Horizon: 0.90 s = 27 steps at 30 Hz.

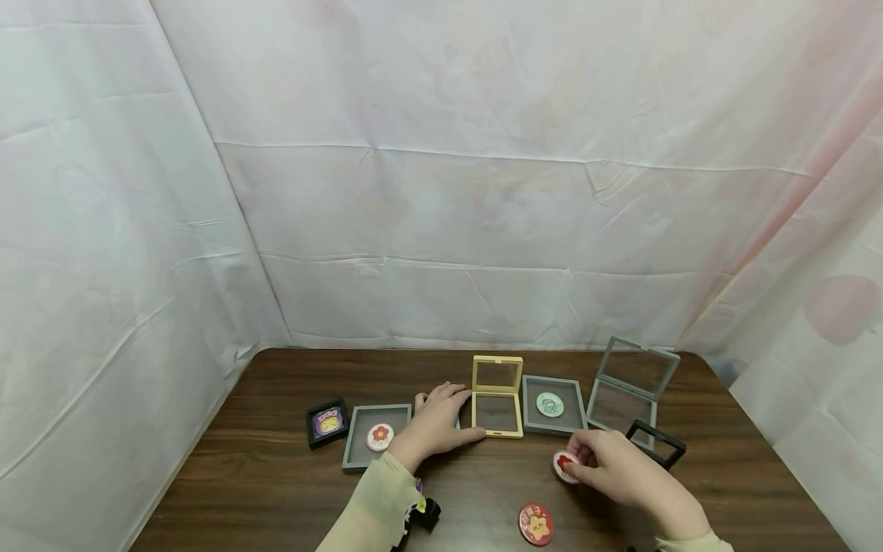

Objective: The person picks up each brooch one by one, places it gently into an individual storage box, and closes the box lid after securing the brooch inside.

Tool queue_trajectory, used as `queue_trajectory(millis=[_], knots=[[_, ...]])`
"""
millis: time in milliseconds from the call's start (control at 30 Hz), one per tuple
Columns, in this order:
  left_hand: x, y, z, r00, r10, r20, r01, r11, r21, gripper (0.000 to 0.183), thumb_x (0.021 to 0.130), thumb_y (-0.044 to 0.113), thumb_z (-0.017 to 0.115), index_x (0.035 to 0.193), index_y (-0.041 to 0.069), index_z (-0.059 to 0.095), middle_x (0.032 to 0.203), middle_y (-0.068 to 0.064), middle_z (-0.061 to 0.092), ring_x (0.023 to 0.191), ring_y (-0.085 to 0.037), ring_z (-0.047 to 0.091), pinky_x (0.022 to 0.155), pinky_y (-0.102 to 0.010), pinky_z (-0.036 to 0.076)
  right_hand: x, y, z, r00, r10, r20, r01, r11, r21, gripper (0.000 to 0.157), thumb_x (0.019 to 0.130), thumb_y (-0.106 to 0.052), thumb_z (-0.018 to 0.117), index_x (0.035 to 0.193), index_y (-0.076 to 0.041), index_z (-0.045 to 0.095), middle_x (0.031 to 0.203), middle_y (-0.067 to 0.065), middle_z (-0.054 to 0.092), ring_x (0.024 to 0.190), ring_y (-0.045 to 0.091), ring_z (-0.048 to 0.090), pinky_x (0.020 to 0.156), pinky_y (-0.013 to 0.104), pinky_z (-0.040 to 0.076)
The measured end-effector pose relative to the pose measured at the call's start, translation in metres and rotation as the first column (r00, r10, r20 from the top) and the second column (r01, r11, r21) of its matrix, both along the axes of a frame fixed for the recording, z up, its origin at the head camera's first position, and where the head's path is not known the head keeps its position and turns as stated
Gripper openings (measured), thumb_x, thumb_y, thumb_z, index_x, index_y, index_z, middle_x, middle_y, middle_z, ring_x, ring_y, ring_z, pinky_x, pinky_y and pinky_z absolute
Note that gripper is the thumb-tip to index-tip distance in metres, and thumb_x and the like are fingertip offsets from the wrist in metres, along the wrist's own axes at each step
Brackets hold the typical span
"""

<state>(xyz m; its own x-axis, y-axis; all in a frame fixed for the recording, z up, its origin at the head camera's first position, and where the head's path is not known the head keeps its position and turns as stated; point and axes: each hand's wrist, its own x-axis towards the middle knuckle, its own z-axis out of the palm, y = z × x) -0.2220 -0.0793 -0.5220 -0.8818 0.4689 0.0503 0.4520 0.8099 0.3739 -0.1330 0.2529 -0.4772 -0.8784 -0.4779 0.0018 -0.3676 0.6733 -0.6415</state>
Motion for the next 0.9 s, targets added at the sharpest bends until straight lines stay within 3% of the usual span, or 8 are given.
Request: queue_trajectory(millis=[400, 567, 767, 900], knots=[[-0.001, -0.001, 0.0, 1.0, -0.002, 0.002, 0.002, 1.0, -0.003, 0.084, 0.096, 0.067, 0.076, 0.159, 0.014, 0.059, 0.164, -0.008, 0.054, 0.155, -0.037, 0.043, 0.108, -0.064, 0.039, -0.014, -0.014, 0.01, 0.998, -0.043, -0.048, 0.043, 0.999, -0.007, 0.011, 0.103, -0.019, 0.078, 0.093, -0.017, 0.074, 0.077, -0.015, 0.065, 0.067, -0.002, 0.058, 0.062, 0.026, 0.05], [-0.001, -0.002, -0.002, 1.0, 0.001, -0.001, -0.001, 1.0, -0.013, 0.084, 0.096, 0.067, 0.076, 0.159, 0.015, 0.058, 0.164, -0.006, 0.054, 0.155, -0.036, 0.043, 0.108, -0.062, 0.039, -0.025, -0.019, 0.01, 0.995, -0.077, -0.061, 0.076, 0.997, -0.02, 0.013, 0.104, -0.027, 0.078, 0.094, -0.02, 0.075, 0.08, -0.016, 0.066, 0.071, 0.0, 0.058, 0.065, 0.027, 0.05], [-0.002, -0.003, -0.002, 1.0, -0.019, -0.01, 0.019, 1.0, -0.02, 0.083, 0.097, 0.067, 0.074, 0.159, 0.015, 0.058, 0.164, -0.007, 0.053, 0.155, -0.036, 0.043, 0.107, -0.061, 0.039, -0.035, -0.028, 0.007, 0.984, -0.176, -0.039, 0.173, 0.982, -0.069, 0.011, 0.105, -0.026, 0.078, 0.103, -0.015, 0.079, 0.087, -0.011, 0.071, 0.077, 0.003, 0.064, 0.069, 0.028, 0.054], [-0.003, -0.004, -0.001, 0.999, -0.031, -0.019, 0.031, 0.999, -0.021, 0.081, 0.098, 0.066, 0.073, 0.158, 0.015, 0.059, 0.164, -0.008, 0.054, 0.155, -0.037, 0.043, 0.108, -0.062, 0.038, -0.042, -0.037, 0.001, 0.964, -0.266, -0.005, 0.263, 0.957, -0.125, 0.014, 0.103, -0.024, 0.08, 0.107, -0.011, 0.08, 0.089, -0.007, 0.074, 0.077, 0.007, 0.067, 0.068, 0.029, 0.056]])
